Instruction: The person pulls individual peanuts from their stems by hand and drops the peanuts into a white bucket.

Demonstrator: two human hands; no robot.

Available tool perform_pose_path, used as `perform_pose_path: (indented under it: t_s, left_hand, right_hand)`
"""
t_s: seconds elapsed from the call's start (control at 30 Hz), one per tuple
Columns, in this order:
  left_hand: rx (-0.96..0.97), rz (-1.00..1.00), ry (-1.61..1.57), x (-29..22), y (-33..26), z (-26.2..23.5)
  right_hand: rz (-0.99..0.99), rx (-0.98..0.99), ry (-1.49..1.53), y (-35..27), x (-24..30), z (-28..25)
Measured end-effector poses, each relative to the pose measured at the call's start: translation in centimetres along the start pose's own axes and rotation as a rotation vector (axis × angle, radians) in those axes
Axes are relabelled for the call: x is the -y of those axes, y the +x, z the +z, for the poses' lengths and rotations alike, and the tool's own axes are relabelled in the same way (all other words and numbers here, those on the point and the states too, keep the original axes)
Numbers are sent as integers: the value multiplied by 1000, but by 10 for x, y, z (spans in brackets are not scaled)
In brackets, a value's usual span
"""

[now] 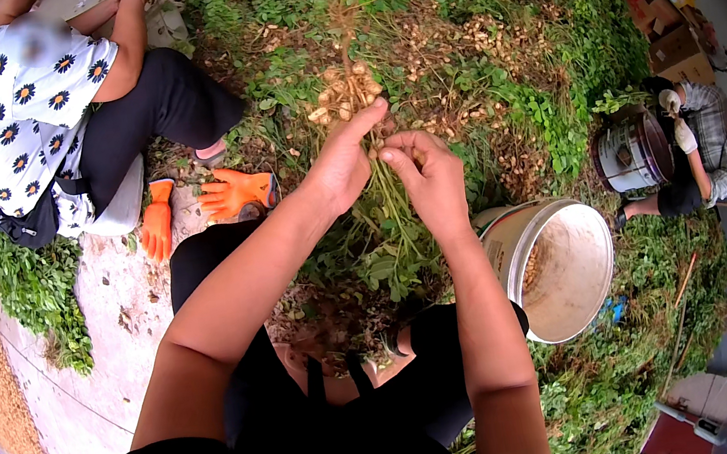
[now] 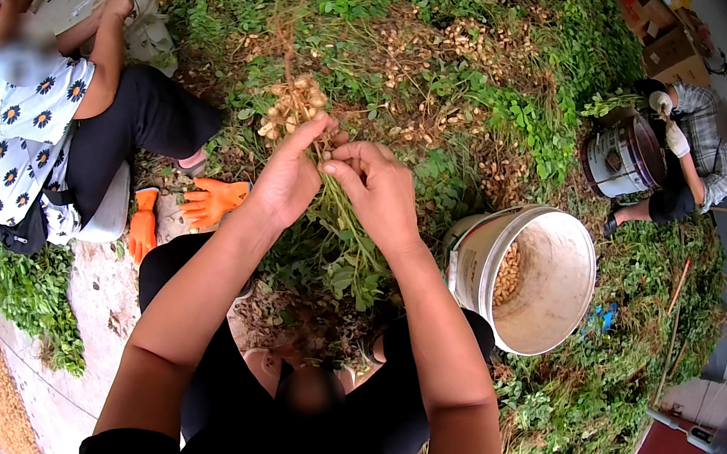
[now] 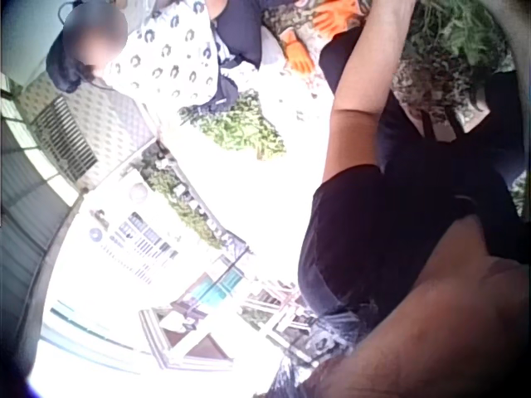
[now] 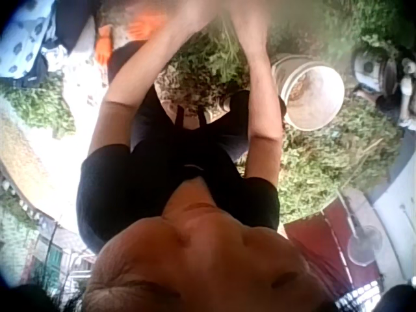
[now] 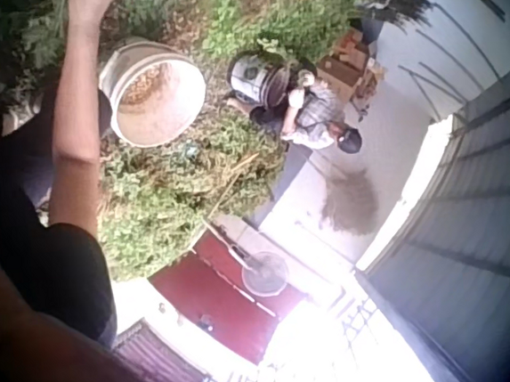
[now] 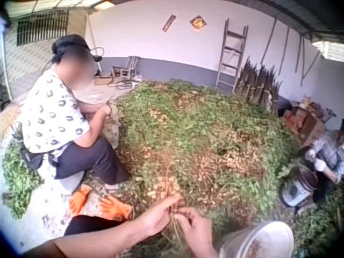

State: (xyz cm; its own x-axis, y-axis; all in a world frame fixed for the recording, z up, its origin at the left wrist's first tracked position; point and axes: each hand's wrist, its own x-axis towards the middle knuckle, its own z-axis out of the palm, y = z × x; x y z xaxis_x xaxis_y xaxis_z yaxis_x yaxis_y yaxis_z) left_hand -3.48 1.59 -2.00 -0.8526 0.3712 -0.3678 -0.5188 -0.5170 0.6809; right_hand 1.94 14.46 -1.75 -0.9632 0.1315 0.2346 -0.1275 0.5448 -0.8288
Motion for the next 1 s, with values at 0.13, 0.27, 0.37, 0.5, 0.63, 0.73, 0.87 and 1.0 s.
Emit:
perform_pose_path:
  t_s: [0.13,0.27,0.37,0.5,0.63,0.73,0.87,1.0]
  left_hand:
    - [170,-32,144,11,-2,-5]
    - [89,-34,381,2,-8,-1]
    - [199,35,421,3,-5,-11]
    - [127,6,512,8,3,-18]
    - [191,-27,444,4,3,-19]
    - [134,-39,340,6,3,-13]
    - [122,-67,456,4,2,-13]
    - [216,37,585,2,-1,-9]
  right_hand:
    - [150,73,16,3,-3,1]
    - [252,154,532,4,-19,-1]
    - [219,176,591,2,-20,0]
    - [178,230,596,-6,-25,-4]
    - [66,129,98,-6,-6,-5]
    - [-16,76,-4,-8,-8,-8]
    - [50,128,148,-7,-14,-12]
    - [220,209,259,-11,-24,-14]
